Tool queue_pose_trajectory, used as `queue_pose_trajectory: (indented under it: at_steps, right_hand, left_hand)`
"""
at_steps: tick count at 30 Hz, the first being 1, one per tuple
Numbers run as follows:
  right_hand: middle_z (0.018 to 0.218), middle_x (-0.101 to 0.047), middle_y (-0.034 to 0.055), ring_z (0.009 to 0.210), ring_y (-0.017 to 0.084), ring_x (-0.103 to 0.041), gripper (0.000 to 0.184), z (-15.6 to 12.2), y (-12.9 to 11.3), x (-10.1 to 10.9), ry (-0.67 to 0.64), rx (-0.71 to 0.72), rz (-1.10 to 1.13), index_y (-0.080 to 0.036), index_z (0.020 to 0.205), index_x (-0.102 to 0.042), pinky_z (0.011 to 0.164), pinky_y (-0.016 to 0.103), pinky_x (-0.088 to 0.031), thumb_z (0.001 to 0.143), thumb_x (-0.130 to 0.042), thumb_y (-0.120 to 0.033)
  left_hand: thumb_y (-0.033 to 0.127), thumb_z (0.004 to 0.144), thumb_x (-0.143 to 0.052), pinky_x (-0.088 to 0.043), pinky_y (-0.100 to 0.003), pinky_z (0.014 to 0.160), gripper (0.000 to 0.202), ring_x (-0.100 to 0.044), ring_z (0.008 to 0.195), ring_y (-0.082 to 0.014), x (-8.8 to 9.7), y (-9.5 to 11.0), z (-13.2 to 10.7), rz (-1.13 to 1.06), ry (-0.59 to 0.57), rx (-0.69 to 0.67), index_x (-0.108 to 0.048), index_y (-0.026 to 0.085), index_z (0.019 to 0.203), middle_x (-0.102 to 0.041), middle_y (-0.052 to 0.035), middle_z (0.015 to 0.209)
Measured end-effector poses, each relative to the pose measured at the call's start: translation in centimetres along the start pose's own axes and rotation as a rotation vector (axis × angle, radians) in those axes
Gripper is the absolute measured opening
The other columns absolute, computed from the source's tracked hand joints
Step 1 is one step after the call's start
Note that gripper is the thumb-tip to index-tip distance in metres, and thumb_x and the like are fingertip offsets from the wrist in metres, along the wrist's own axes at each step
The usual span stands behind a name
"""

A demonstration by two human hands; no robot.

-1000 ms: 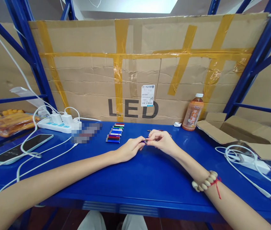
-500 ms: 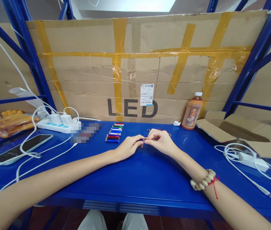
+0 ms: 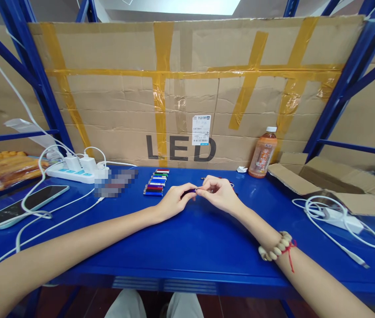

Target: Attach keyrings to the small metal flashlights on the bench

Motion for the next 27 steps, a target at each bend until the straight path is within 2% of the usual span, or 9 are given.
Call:
queue_pose_trajectory:
  at_steps: [12,22,27]
  right_hand:
    - [0.072,-0.053,0.0041,0.043,0.005,-0.042,0.038,0.3,0.4,-0.3,-0.014,-0.134,0.19,-0.013,0.063,-0.06,0.035,0.02,-0.033,0.064,-0.064,-0.051]
    - [0.082,-0.058,0.0069,0.046,0.006,-0.046,0.036,0.4,0.7,-0.2,0.013,-0.13,0.161,-0.014,0.076,-0.065,0.035,0.02,-0.034,0.064,-0.065,-0.049]
    - [0.076,-0.058,0.0051,0.043,0.005,-0.042,0.042,0.2,1.3,-0.3,-0.008,-0.185,0.125,-0.013,0.094,-0.064,0.035,0.02,-0.032,0.069,-0.061,-0.047]
  left_hand:
    - [0.03,0.089,-0.031,-0.04,-0.021,0.07,0.021,-0.054,0.07,-0.01,0.2,0.0,0.1,0.003,0.024,0.049,-0.05,0.021,0.093,-0.056,0.0031,0.073]
    - [0.033,0.089,-0.033,-0.041,-0.022,0.069,0.021,-0.055,0.072,-0.0112,0.5,-0.2,0.1,0.047,0.057,0.117,-0.05,0.022,0.094,-0.058,0.0023,0.077]
    - [0.034,0.088,-0.035,-0.041,-0.024,0.068,0.02,-0.057,0.078,-0.0138,0.6,-0.4,0.0,0.083,0.079,0.146,-0.049,0.023,0.098,-0.061,0.0018,0.084]
Point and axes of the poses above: each hand's wrist, its own z-axis towards the middle knuckle, its own x-axis out of the back of the hand, y = z × x, the point moved 6 cm from there along z, towards the middle knuckle
